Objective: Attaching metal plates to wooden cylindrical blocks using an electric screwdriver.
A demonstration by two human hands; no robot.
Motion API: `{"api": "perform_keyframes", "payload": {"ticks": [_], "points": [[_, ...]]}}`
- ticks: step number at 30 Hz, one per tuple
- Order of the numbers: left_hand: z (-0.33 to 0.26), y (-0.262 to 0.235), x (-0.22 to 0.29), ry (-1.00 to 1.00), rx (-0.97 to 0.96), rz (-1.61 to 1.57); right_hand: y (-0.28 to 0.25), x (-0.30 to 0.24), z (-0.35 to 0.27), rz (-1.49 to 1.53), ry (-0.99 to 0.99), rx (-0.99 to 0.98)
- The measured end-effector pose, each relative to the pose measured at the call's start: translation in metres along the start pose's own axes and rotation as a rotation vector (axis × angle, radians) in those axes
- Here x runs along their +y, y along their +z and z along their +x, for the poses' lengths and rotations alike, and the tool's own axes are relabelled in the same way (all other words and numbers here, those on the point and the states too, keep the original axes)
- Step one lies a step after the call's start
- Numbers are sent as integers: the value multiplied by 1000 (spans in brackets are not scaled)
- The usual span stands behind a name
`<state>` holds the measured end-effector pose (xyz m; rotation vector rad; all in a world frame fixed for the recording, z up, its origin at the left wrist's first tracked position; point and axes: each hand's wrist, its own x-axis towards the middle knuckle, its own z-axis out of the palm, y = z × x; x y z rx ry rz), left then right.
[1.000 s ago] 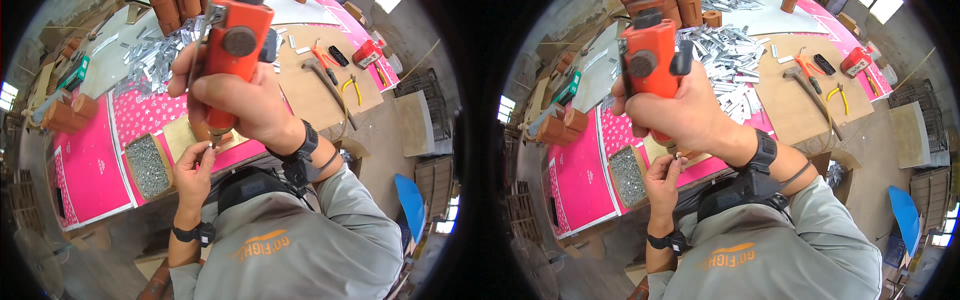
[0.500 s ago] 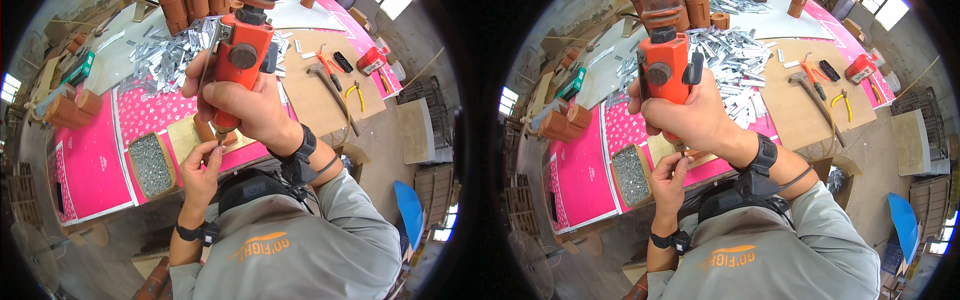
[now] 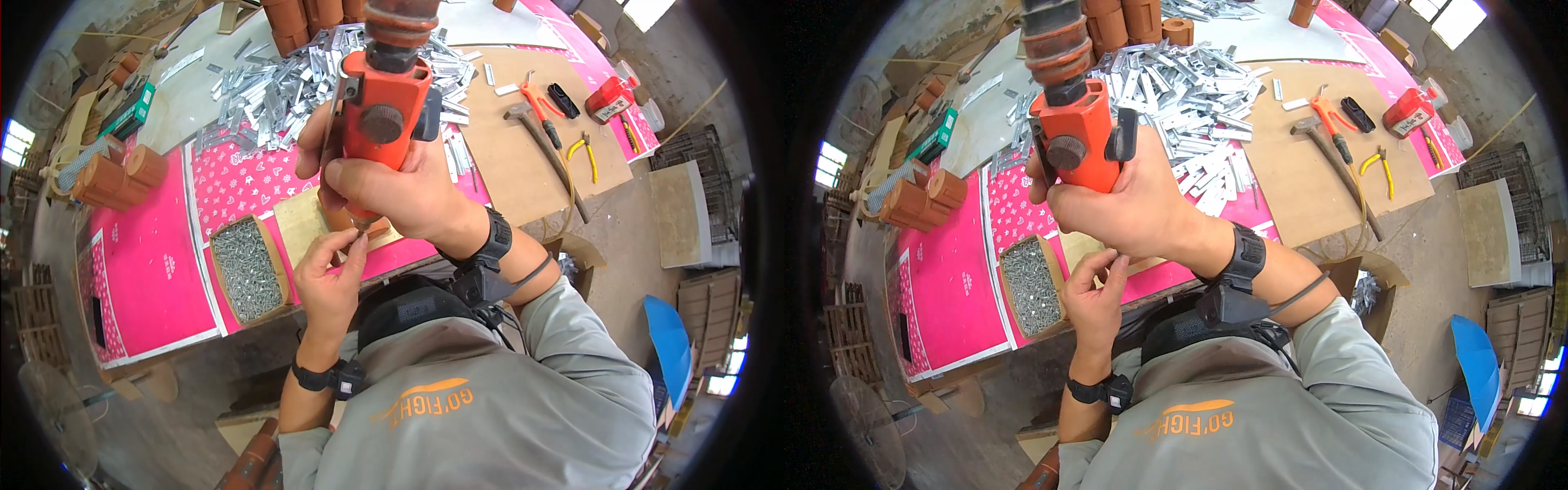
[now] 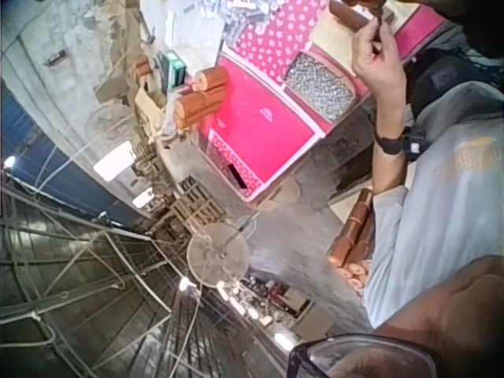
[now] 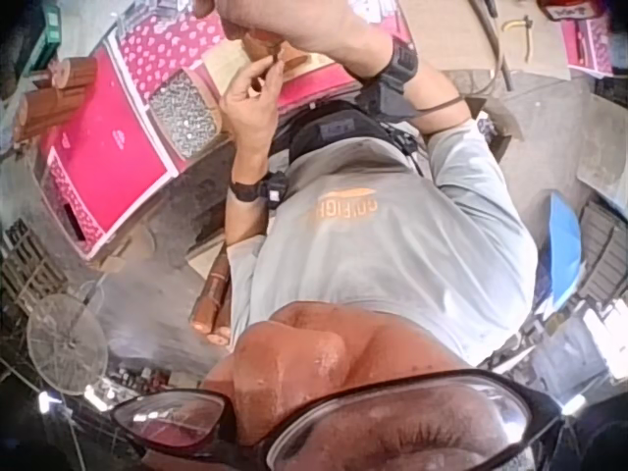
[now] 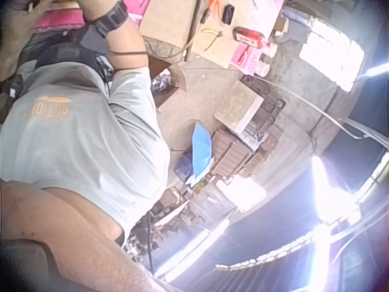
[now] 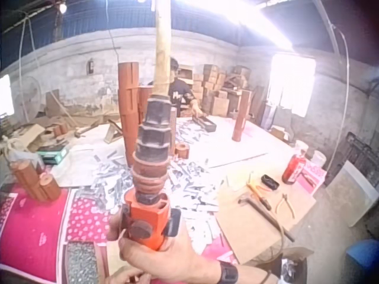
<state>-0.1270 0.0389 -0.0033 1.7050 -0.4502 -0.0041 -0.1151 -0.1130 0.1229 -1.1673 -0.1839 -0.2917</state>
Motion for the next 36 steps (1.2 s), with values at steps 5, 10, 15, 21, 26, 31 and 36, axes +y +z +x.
{"api": "perform_keyframes", "payload": {"ticks": [5, 10, 15, 21, 26, 31, 36], "points": [[10, 4, -10, 55, 32, 75, -7, 14, 6, -122, -120, -55], [27, 8, -19, 78, 59, 135, -11, 28, 16, -184, -145, -69], [34, 8, -27, 87, 35, 240, -18, 42, 20, -217, -110, -65], [35, 9, -36, 5, 1, 200, -23, 55, 22, -192, -230, -83], [33, 9, -34, -143, -74, -59, -30, 58, 22, -312, -176, -203], [29, 12, -37, 69, -83, 13, -22, 67, 20, -207, -185, -93], [37, 11, -27, 23, -25, 58, -21, 65, 18, -243, -197, -90]]}}
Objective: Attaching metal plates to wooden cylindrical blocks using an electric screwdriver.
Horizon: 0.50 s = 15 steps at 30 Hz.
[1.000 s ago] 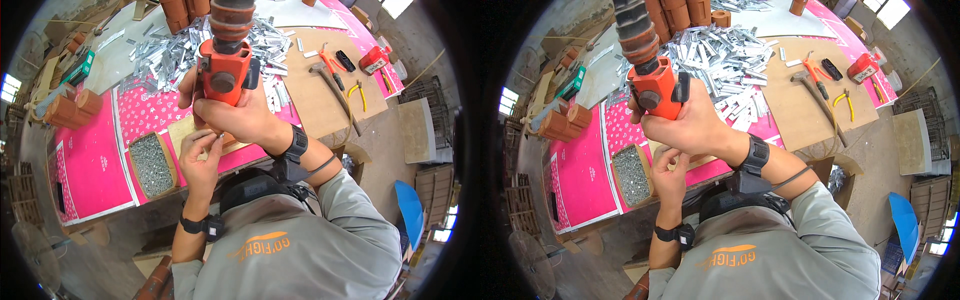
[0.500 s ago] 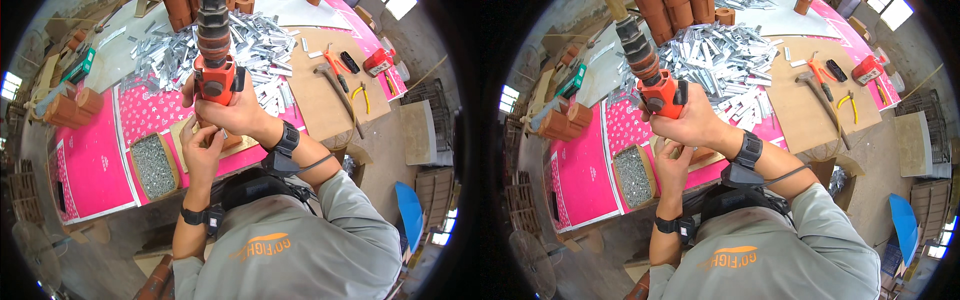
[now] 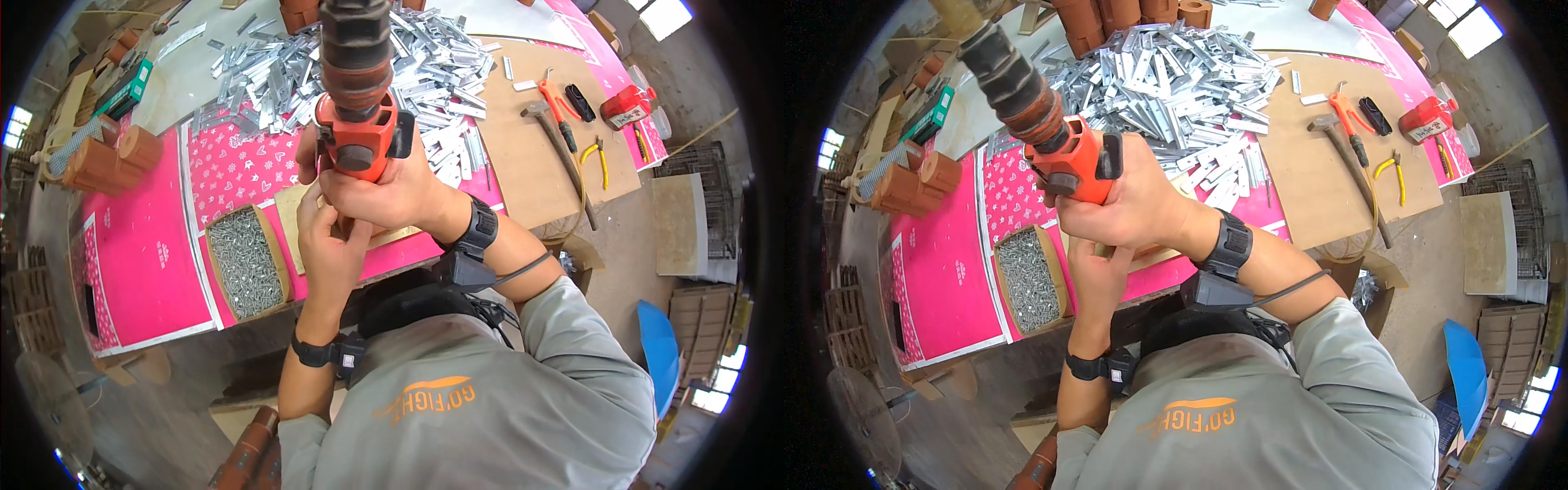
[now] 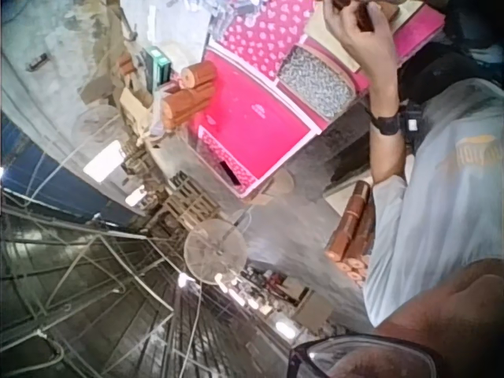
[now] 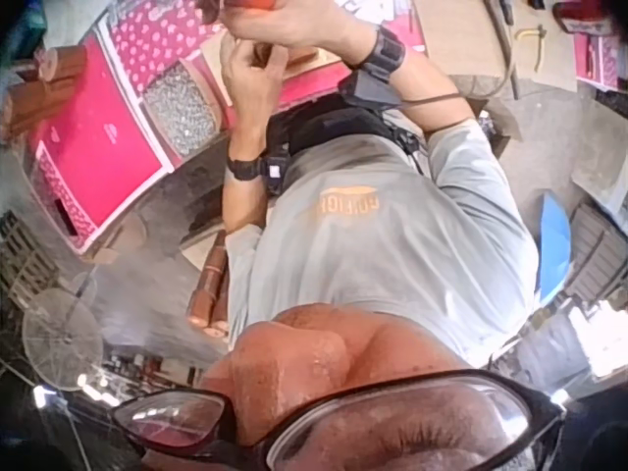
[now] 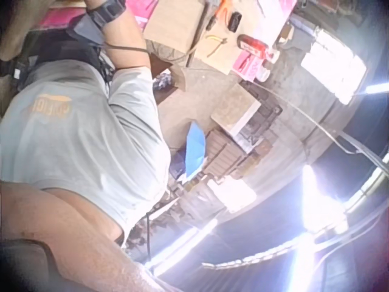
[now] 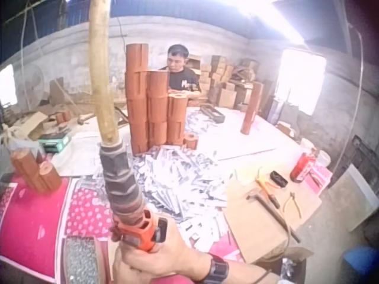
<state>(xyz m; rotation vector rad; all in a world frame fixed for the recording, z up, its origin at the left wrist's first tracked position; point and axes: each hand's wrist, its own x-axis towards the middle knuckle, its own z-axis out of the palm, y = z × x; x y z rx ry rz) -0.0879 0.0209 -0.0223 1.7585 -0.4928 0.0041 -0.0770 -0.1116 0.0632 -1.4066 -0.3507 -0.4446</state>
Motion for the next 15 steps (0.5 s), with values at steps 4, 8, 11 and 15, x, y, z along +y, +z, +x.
{"api": "perform_keyframes", "payload": {"ticks": [4, 8, 11, 15], "points": [[3, 0, 5, 6, 3, 81, 4, -8, 1, 149, 34, 35], [3, -4, 1, 95, -35, 193, -7, -7, 4, 11, 40, -40], [4, -5, 2, 70, -35, 221, -8, -9, 2, 16, 111, -74], [3, -6, 2, 70, -50, 246, -6, -13, 1, 50, 92, -30]]}}
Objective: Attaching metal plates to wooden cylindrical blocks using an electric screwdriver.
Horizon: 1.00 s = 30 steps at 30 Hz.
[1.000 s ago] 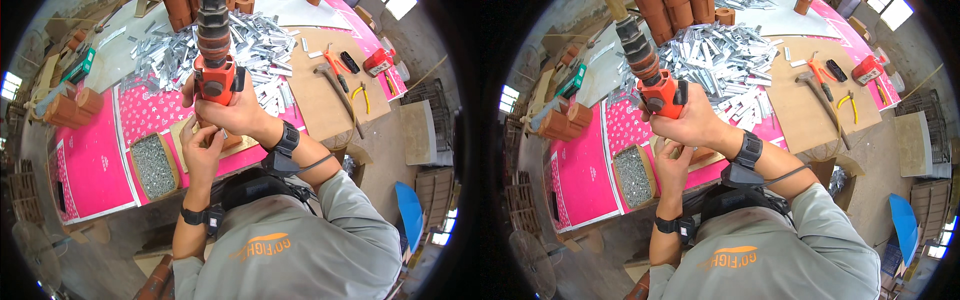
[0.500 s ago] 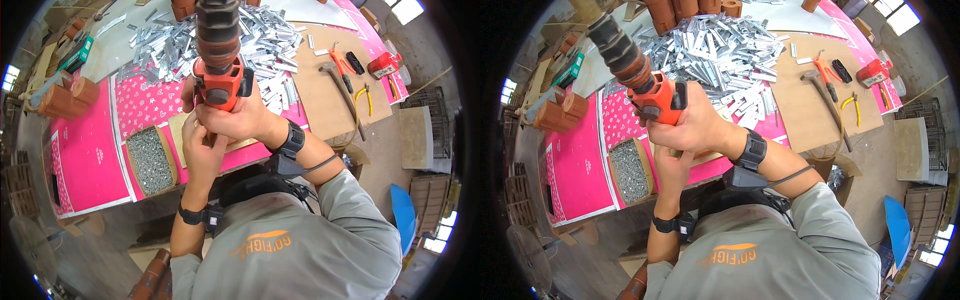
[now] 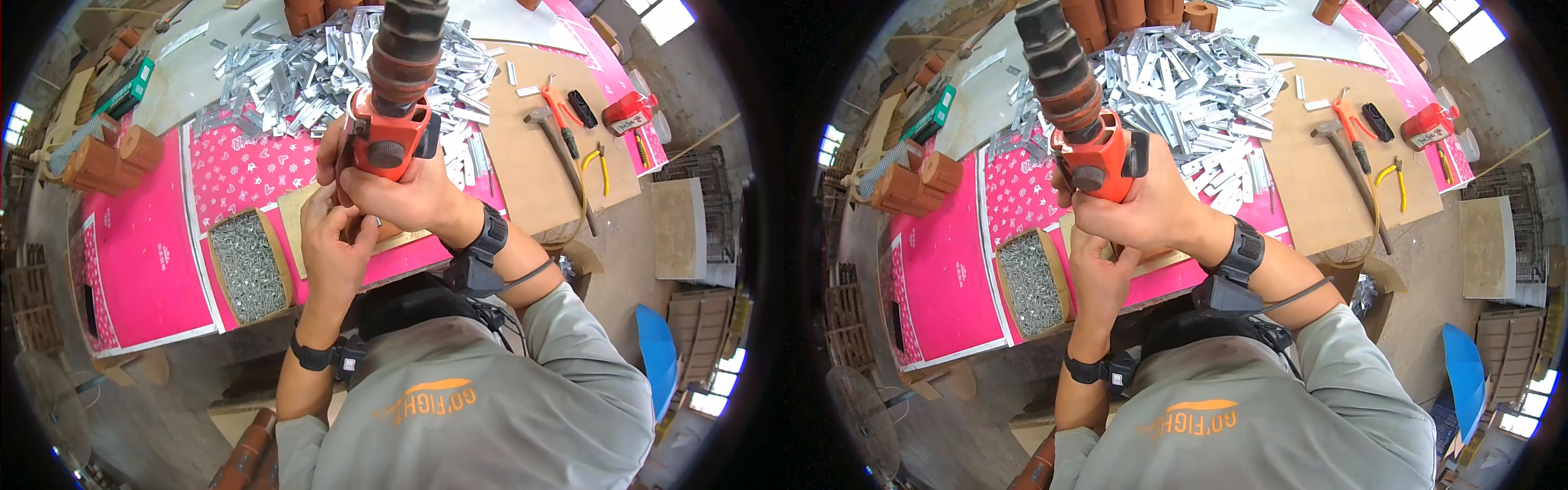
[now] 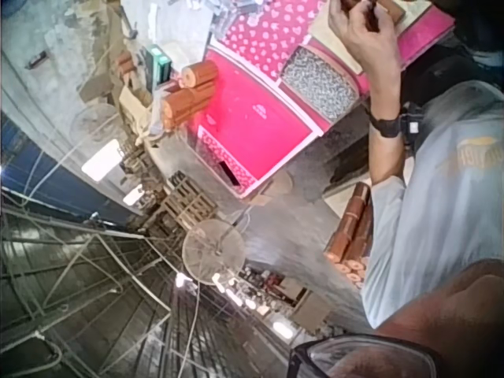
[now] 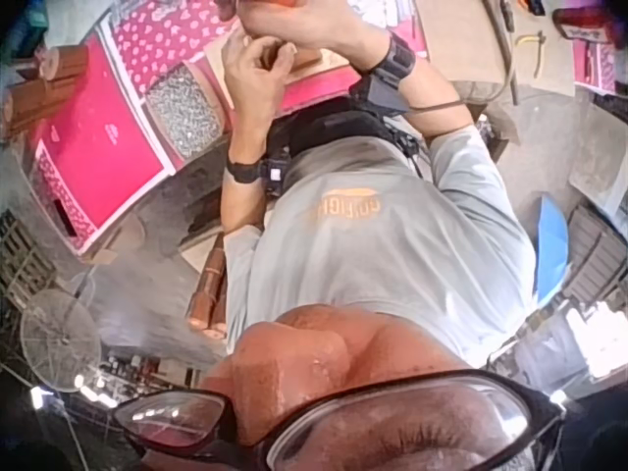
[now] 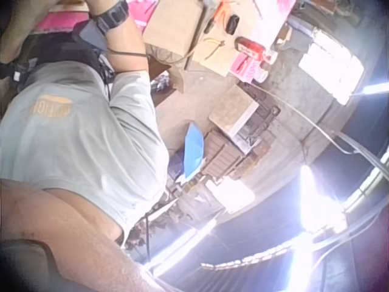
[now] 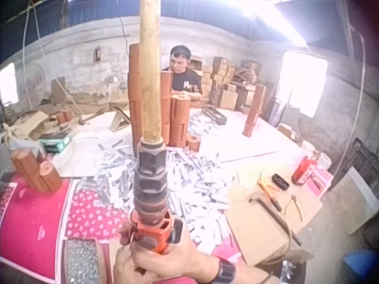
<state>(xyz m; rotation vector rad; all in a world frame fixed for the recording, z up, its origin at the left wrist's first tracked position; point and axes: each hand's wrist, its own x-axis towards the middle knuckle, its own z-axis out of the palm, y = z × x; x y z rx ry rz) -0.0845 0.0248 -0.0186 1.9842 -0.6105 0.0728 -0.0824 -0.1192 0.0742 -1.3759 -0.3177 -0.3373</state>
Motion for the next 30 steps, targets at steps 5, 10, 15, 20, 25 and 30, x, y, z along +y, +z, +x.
{"api": "perform_keyframes", "payload": {"ticks": [5, 10, 15, 20, 25, 30], "points": [[2, -2, 3, 29, -26, -43, -2, 5, 4, 1, -65, 3], [-6, 1, -2, 88, -24, -21, -8, 13, -3, -51, -27, 35], [-3, 2, -2, 53, 4, 44, -10, 6, -3, -28, -10, 56], [12, -11, 25, -18, -72, 222, -12, 9, -2, -68, -83, 23], [27, -18, 51, 7, -179, 464, -12, 11, -2, -18, -58, 77], [25, -15, 46, 81, -137, 466, -13, 7, 0, 19, -62, 88]]}}
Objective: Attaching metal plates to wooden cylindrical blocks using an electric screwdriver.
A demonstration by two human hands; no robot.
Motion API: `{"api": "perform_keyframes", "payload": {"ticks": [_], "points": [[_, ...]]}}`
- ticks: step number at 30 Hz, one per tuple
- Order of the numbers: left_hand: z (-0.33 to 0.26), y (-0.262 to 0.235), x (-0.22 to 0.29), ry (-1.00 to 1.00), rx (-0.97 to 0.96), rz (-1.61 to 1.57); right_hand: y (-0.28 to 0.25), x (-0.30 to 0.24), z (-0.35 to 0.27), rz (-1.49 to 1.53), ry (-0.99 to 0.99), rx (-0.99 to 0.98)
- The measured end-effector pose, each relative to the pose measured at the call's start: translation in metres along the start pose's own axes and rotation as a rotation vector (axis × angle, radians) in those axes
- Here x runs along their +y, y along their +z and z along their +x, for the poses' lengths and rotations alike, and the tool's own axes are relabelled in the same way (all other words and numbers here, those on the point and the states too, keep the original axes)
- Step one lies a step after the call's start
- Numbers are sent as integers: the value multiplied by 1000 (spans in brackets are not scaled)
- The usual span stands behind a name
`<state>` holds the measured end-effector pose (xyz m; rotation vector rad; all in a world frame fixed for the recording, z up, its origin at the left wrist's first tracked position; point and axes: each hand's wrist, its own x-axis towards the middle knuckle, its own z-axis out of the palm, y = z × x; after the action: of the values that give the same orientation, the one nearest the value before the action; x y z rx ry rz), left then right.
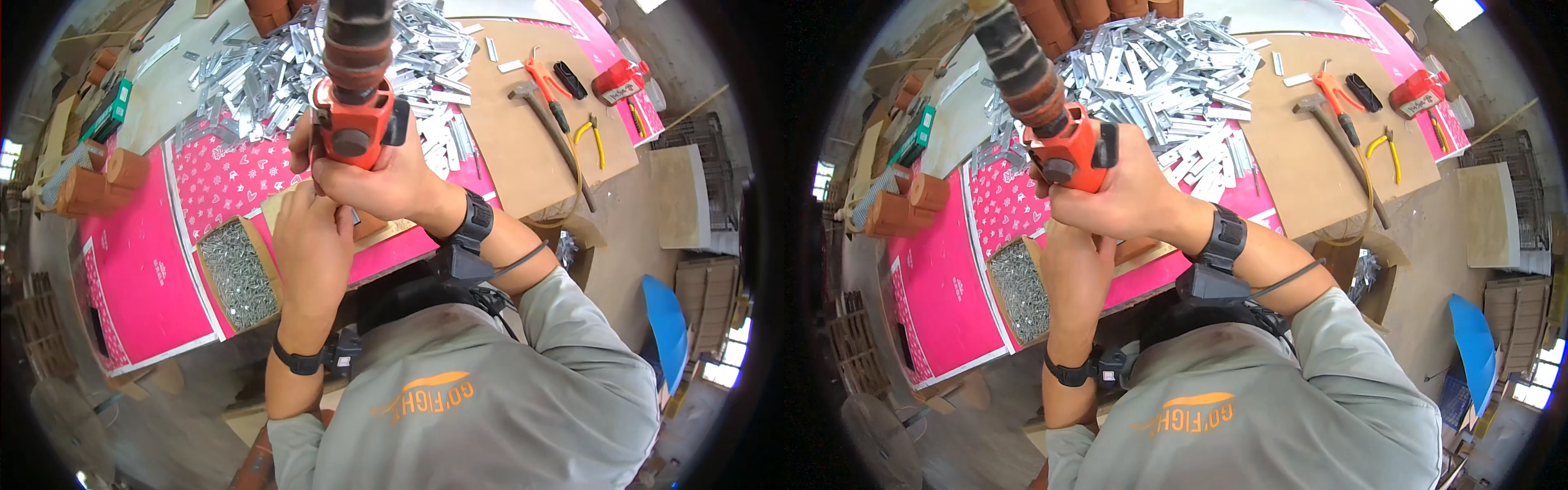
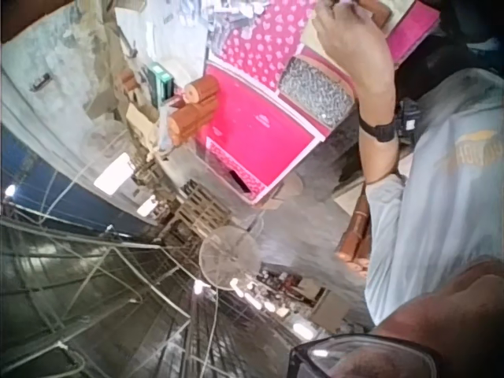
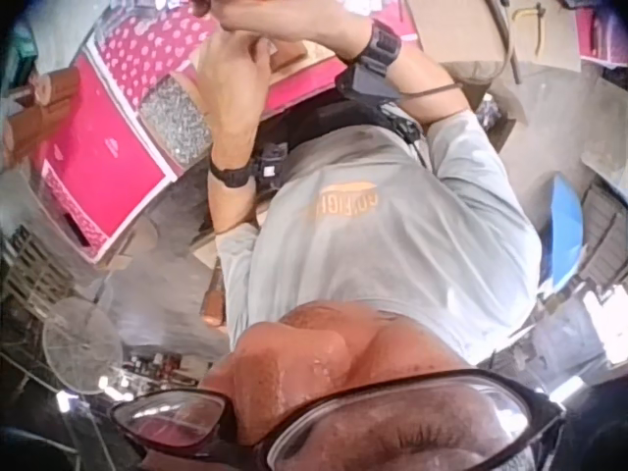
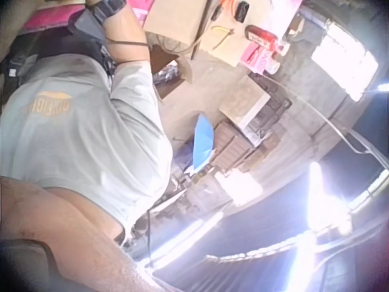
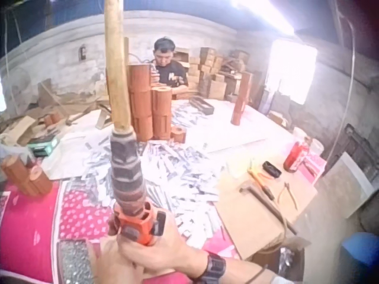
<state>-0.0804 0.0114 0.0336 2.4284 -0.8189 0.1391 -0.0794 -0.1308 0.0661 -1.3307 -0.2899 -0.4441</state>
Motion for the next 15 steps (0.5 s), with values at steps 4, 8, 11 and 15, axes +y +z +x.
{"api": "perform_keyframes", "payload": {"ticks": [4, 8, 11, 15], "points": [[-14, 7, -22, -196, 98, -400, -5, -7, -1, -18, 17, 25], [-34, 3, -36, -347, 179, -1064, -17, -20, 0, -49, -15, -3], [-48, 3, -44, -380, 116, -1167, -15, -35, 3, -58, 31, -8], [-56, 7, -35, -481, 11, -1257, -10, -45, 2, 76, 148, 82]]}}
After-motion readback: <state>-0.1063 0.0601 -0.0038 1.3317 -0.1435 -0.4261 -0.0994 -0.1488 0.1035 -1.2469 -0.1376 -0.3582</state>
